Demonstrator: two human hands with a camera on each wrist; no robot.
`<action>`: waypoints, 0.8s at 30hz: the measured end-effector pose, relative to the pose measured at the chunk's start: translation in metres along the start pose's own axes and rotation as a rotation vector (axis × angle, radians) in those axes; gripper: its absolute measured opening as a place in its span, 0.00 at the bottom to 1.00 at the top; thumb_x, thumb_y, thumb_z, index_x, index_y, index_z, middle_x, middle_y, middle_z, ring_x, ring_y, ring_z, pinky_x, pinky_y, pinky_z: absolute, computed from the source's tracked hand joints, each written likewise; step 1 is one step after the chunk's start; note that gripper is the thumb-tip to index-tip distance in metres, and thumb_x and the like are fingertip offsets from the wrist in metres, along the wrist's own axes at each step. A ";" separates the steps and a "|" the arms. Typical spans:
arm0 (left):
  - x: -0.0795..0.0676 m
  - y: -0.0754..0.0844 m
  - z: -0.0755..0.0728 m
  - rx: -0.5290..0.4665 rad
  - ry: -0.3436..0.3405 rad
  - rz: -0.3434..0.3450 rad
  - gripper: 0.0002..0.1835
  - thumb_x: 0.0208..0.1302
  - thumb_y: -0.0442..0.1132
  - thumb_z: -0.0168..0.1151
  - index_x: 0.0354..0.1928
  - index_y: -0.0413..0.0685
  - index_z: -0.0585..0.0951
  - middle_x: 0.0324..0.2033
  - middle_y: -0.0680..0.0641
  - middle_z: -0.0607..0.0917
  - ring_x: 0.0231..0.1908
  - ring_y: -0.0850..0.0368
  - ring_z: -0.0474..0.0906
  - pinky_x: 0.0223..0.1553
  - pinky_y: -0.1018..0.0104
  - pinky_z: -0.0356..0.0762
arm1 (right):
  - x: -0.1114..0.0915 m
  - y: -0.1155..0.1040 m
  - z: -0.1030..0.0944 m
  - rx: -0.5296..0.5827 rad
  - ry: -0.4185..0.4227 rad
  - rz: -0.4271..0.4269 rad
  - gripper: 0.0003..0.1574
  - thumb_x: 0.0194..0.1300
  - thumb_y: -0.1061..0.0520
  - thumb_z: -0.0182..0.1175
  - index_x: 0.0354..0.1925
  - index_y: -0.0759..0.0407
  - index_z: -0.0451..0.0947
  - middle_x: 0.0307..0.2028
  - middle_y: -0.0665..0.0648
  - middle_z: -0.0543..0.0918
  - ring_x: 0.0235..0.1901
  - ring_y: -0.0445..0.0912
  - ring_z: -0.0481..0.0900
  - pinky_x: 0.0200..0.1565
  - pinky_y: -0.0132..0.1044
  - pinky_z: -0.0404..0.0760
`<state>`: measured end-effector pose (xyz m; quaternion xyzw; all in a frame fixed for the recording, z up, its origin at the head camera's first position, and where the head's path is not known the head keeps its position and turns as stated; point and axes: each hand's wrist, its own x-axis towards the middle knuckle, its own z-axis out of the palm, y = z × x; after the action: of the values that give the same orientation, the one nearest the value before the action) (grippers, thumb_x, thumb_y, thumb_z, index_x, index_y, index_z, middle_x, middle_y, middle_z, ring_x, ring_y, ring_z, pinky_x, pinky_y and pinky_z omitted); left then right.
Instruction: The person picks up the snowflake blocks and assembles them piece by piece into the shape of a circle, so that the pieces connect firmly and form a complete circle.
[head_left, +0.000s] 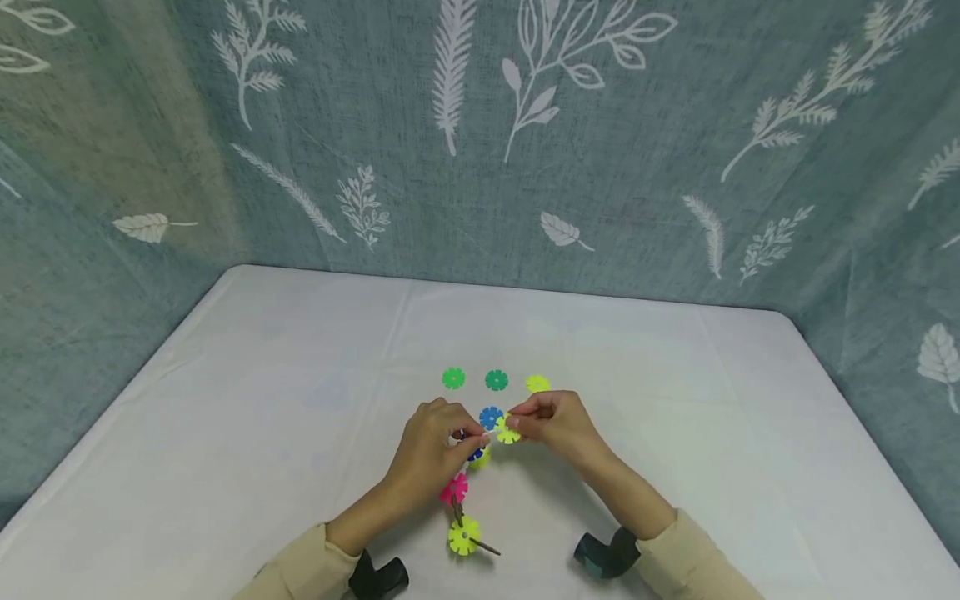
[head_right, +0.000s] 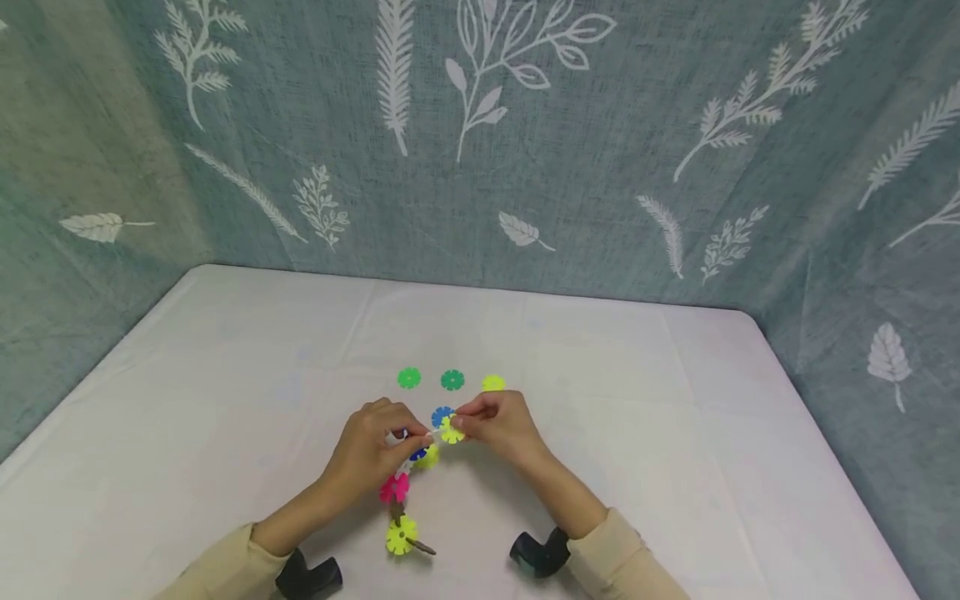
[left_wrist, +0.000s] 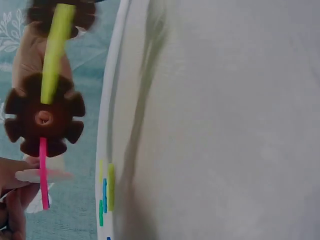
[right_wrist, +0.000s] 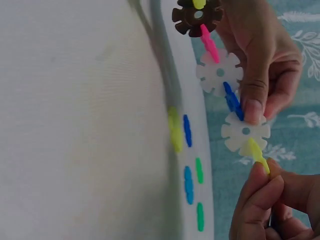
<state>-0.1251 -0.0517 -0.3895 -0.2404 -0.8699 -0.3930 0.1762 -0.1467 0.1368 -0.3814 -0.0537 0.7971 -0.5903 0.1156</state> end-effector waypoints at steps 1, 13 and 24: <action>0.000 0.001 0.000 0.002 -0.005 0.001 0.06 0.42 0.34 0.73 0.19 0.48 0.83 0.18 0.58 0.80 0.24 0.67 0.70 0.34 0.70 0.66 | 0.000 0.000 0.000 0.003 -0.002 0.004 0.11 0.56 0.64 0.62 0.35 0.74 0.79 0.29 0.59 0.84 0.23 0.40 0.78 0.34 0.36 0.80; 0.010 0.001 -0.013 -0.167 -0.235 -0.235 0.04 0.46 0.40 0.71 0.24 0.50 0.85 0.22 0.57 0.84 0.26 0.64 0.70 0.29 0.73 0.68 | 0.003 0.004 -0.002 0.021 -0.050 0.002 0.12 0.58 0.62 0.62 0.37 0.73 0.79 0.27 0.54 0.84 0.24 0.39 0.77 0.32 0.33 0.79; 0.020 -0.012 -0.013 -0.448 -0.428 -0.385 0.11 0.58 0.37 0.62 0.31 0.33 0.84 0.26 0.41 0.86 0.29 0.59 0.79 0.33 0.69 0.76 | 0.004 0.005 0.005 0.040 -0.111 -0.025 0.13 0.56 0.60 0.63 0.36 0.71 0.80 0.24 0.48 0.84 0.24 0.40 0.76 0.29 0.31 0.76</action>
<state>-0.1469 -0.0630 -0.3791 -0.1816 -0.8088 -0.5404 -0.1443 -0.1490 0.1331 -0.3880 -0.0940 0.7769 -0.6035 0.1532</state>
